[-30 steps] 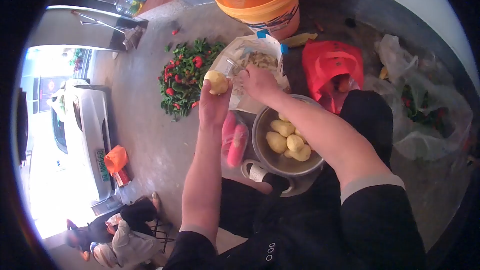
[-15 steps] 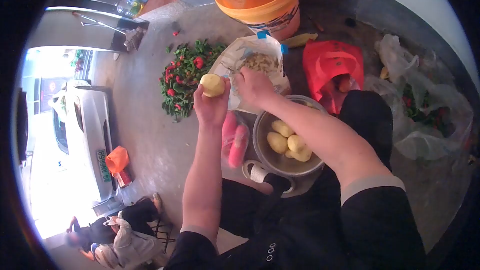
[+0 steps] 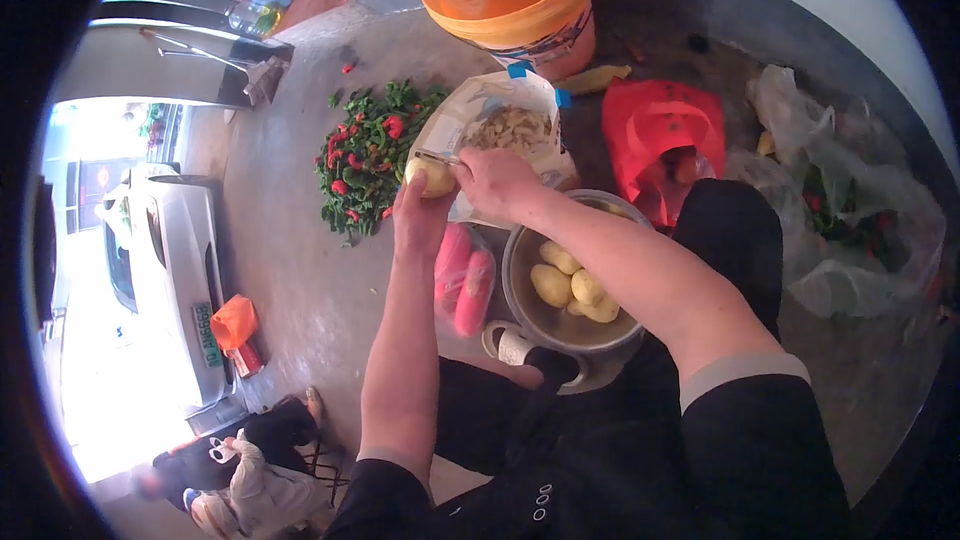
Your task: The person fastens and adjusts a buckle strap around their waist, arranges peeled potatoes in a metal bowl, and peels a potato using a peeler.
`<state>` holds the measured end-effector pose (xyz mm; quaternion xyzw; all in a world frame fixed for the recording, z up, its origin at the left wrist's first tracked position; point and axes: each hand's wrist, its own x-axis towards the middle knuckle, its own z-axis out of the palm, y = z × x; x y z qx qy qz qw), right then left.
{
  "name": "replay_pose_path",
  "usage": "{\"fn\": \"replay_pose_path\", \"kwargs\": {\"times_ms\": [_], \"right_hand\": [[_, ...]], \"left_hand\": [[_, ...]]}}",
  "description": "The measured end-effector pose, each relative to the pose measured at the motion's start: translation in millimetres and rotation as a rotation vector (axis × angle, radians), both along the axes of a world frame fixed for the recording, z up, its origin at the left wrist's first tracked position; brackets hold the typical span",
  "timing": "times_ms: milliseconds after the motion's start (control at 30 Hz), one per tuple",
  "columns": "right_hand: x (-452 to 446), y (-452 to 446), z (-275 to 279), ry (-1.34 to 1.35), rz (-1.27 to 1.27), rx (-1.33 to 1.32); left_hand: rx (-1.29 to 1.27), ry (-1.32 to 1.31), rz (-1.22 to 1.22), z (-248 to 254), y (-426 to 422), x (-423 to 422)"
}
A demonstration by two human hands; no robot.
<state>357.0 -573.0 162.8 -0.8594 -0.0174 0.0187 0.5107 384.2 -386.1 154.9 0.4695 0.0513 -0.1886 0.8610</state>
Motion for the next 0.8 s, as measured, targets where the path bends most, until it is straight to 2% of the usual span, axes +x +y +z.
{"fn": "replay_pose_path", "kwargs": {"times_ms": [100,200,400,500,600,800], "right_hand": [[2,-2,-8,0.022,-0.051,0.0],[6,-15,-30,0.107,-0.222,0.015],[6,-5,13,-0.088,0.057,0.008],[2,-5,16,-0.083,0.03,-0.034],[14,-18,-7,0.04,-0.07,-0.125],[14,-16,9,-0.056,0.073,-0.03]], "left_hand": [[0.134,-0.022,0.029,3,0,1],[0.176,-0.075,0.052,16,-13,-6],[0.433,-0.068,0.118,16,-15,-3],[0.628,-0.145,0.07,19,-12,-4],[0.733,-0.241,0.046,20,-13,-7],[0.873,-0.343,0.043,21,-9,-2]]}}
